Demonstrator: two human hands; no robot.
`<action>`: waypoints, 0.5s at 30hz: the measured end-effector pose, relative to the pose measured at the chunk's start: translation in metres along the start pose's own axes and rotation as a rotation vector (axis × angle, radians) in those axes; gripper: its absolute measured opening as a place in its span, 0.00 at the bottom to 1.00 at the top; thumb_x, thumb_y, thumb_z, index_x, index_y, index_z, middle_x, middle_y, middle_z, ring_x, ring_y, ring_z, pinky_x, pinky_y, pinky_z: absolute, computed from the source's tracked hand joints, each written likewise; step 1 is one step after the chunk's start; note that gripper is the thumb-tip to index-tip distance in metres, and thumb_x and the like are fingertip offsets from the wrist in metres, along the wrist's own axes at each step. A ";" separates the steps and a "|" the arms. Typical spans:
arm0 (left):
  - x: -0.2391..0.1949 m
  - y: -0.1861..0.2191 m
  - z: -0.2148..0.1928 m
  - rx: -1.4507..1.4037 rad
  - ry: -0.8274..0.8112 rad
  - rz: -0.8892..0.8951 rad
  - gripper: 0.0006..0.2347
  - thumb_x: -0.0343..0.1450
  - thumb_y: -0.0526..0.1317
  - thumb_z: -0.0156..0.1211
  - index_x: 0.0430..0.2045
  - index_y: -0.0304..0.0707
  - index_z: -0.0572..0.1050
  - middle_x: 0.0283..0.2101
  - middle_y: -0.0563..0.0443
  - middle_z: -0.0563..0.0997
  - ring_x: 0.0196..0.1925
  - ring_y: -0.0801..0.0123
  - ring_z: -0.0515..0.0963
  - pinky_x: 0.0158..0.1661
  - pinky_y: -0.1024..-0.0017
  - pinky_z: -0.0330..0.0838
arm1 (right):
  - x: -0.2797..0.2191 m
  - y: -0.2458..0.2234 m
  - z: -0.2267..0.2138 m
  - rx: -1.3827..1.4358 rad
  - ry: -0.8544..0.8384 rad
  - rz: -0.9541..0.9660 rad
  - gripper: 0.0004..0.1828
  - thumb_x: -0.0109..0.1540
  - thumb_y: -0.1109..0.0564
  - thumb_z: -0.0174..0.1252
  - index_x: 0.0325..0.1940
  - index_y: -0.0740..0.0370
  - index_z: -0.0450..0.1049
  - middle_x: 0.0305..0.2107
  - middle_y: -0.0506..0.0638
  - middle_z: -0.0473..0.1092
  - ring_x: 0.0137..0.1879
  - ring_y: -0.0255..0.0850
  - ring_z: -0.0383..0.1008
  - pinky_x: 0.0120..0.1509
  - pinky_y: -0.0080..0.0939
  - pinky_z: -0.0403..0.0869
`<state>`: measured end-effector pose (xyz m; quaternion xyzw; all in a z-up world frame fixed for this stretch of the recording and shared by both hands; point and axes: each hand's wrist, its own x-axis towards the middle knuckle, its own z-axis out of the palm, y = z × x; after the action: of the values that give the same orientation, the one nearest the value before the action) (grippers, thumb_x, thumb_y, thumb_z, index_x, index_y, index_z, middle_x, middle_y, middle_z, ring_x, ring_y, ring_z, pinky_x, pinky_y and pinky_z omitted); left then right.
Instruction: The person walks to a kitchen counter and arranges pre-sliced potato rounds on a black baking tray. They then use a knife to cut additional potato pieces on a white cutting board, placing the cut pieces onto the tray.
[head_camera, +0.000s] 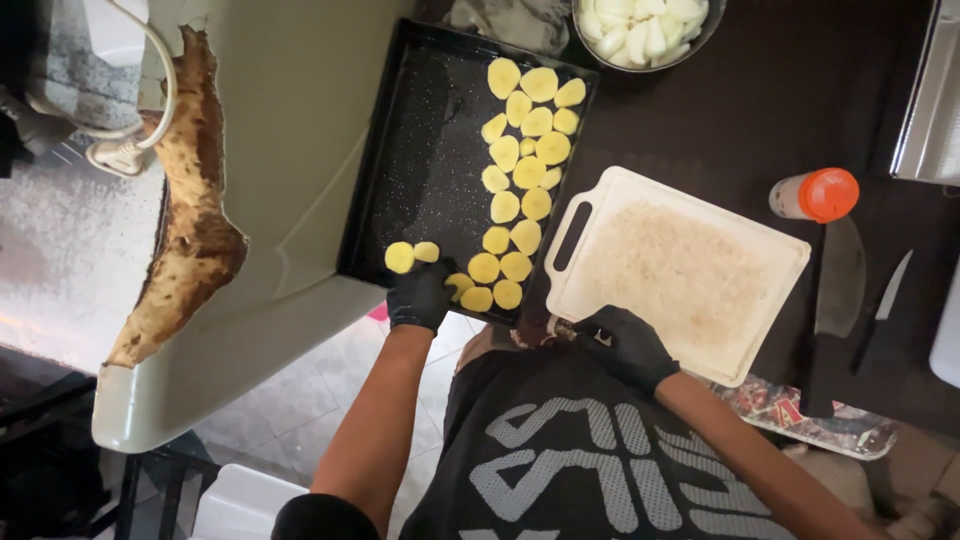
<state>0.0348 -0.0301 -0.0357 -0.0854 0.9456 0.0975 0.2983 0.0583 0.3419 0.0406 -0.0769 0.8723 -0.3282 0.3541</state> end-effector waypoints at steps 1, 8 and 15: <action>0.004 -0.003 0.007 0.015 0.014 0.009 0.18 0.71 0.54 0.58 0.58 0.73 0.75 0.58 0.65 0.80 0.66 0.69 0.74 0.70 0.45 0.50 | 0.000 -0.002 -0.002 -0.011 -0.002 0.020 0.15 0.61 0.40 0.59 0.49 0.40 0.79 0.39 0.41 0.75 0.50 0.40 0.76 0.57 0.47 0.76; 0.030 -0.042 0.018 0.182 0.701 0.187 0.09 0.68 0.49 0.58 0.36 0.57 0.84 0.35 0.56 0.86 0.44 0.64 0.85 0.62 0.60 0.70 | -0.001 -0.005 -0.001 -0.029 0.006 0.023 0.14 0.61 0.41 0.59 0.49 0.40 0.79 0.38 0.41 0.76 0.49 0.41 0.76 0.56 0.47 0.76; 0.027 -0.013 -0.052 0.081 0.277 0.067 0.18 0.66 0.52 0.66 0.51 0.62 0.80 0.53 0.50 0.82 0.59 0.50 0.79 0.56 0.52 0.75 | -0.001 -0.006 -0.002 -0.023 0.022 0.015 0.14 0.60 0.42 0.60 0.48 0.43 0.79 0.38 0.43 0.76 0.49 0.42 0.76 0.55 0.48 0.76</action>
<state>-0.0125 -0.0574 -0.0118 -0.0545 0.9833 0.0565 0.1645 0.0577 0.3382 0.0462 -0.0709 0.8804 -0.3161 0.3463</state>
